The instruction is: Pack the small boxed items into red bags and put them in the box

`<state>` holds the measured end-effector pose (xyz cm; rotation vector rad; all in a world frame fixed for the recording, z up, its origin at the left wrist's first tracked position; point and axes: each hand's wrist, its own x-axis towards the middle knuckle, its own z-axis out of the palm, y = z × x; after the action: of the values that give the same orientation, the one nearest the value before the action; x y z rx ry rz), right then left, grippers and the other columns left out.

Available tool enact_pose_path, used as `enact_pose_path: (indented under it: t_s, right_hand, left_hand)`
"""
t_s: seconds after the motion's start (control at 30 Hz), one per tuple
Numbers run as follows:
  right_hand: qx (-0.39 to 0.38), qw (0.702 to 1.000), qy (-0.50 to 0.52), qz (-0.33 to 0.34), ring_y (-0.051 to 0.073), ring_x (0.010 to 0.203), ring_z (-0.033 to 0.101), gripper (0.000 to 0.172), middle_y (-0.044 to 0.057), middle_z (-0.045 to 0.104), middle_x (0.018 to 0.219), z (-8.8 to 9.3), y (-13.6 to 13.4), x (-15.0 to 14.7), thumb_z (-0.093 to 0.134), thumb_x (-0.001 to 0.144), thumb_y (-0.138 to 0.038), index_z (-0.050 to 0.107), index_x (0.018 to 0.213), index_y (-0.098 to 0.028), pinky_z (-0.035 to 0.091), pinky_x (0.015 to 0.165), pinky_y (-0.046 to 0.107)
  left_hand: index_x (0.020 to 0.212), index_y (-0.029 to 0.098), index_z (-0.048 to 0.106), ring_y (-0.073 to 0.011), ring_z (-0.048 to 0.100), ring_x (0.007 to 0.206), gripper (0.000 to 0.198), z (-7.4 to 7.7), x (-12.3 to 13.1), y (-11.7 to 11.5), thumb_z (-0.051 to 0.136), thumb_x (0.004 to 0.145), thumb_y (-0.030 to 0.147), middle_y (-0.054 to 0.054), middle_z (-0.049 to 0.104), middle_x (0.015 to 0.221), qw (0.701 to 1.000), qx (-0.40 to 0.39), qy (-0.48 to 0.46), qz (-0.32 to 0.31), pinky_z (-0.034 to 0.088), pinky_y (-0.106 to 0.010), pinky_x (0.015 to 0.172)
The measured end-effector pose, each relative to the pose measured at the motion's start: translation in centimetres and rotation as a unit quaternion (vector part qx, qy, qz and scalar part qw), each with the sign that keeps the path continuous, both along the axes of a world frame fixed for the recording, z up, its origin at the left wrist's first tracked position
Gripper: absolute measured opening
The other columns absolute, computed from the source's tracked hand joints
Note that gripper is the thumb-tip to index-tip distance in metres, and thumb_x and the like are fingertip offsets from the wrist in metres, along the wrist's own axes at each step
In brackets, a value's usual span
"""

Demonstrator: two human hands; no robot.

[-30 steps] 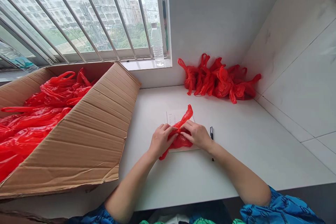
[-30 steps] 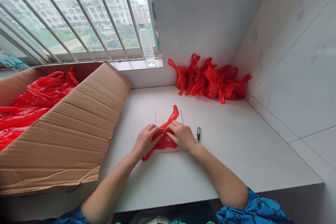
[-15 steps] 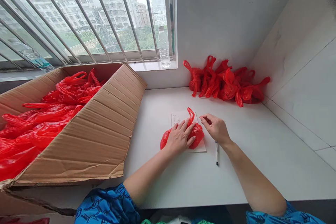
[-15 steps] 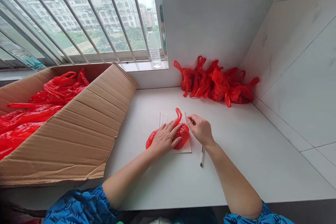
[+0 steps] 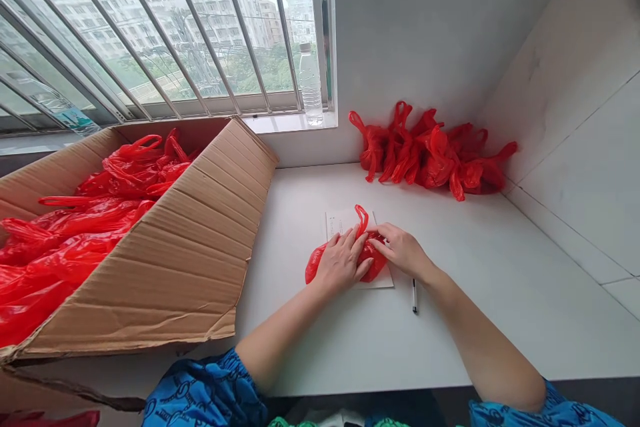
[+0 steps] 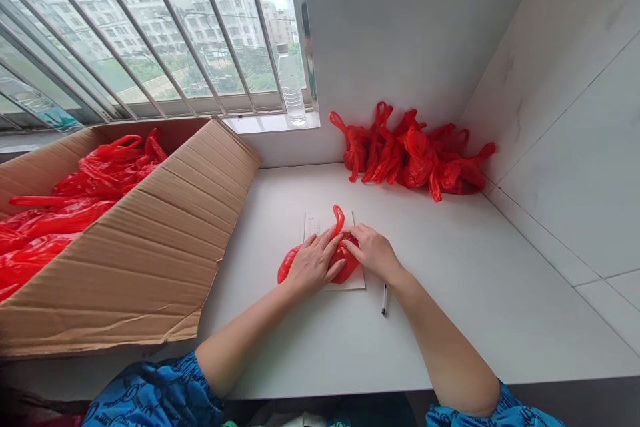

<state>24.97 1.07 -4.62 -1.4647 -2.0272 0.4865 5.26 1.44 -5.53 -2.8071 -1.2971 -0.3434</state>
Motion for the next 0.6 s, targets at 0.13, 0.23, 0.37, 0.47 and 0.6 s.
enact_pose_path:
  t_s: [0.13,0.23,0.37,0.47,0.6]
  right_hand:
    - [-0.005,1.000,-0.003,0.016,0.020,0.094,0.065,0.030,0.003,0.069,0.109,-0.5,-0.1,0.2,0.048,0.096,-0.029,0.062,0.122,-0.027,0.051,0.079,0.033]
    - [0.027,0.999,0.004,0.019,0.020,0.090,0.066,0.026,0.002,0.071,0.102,-0.5,-0.3,0.5,0.049,0.096,-0.028,0.064,0.117,-0.028,0.051,0.076,0.033]
    - [0.082,0.996,0.033,0.031,0.021,0.088,0.065,0.023,0.003,0.071,0.095,-0.1,-0.9,0.8,0.048,0.098,-0.035,0.069,0.102,-0.028,0.051,0.073,0.033]
    - [0.095,0.993,0.050,0.042,0.022,0.085,0.065,0.025,0.005,0.071,0.094,0.2,-1.5,0.7,0.048,0.098,-0.041,0.070,0.100,-0.028,0.049,0.061,0.030]
    - [0.089,0.991,0.083,0.060,0.022,0.088,0.065,0.024,0.005,0.071,0.095,0.2,-2.0,0.5,0.051,0.097,-0.042,0.070,0.102,-0.028,0.049,0.056,0.027]
  left_hand:
    - [0.149,0.021,0.035,-0.0266,0.043,0.139,0.057,0.1,-0.1,-0.3,0.041,0.100,0.048,-0.011,0.036,0.157,1.000,-0.015,-0.019,0.003,0.034,-0.049,0.117]
    - [0.153,0.021,0.026,-0.0270,0.044,0.138,0.069,0.8,-0.7,-1.0,0.046,0.097,0.055,-0.012,0.034,0.158,0.998,-0.027,-0.054,0.011,0.035,-0.047,0.116]
    - [0.147,0.019,0.039,-0.0287,0.055,0.122,0.068,2.1,-2.0,-2.2,0.060,0.090,0.050,-0.012,0.058,0.137,0.992,-0.024,-0.096,0.078,0.045,-0.045,0.103]
    - [0.116,0.022,0.065,-0.0249,0.063,0.098,0.030,3.1,-3.2,-2.9,0.059,0.092,0.041,-0.006,0.072,0.104,0.989,-0.049,-0.083,0.111,0.050,-0.038,0.086]
    - [0.097,0.020,0.069,-0.0193,0.062,0.088,0.025,4.7,-4.4,-4.0,0.049,0.098,0.035,-0.004,0.071,0.095,0.977,-0.112,-0.149,0.104,0.047,-0.030,0.077]
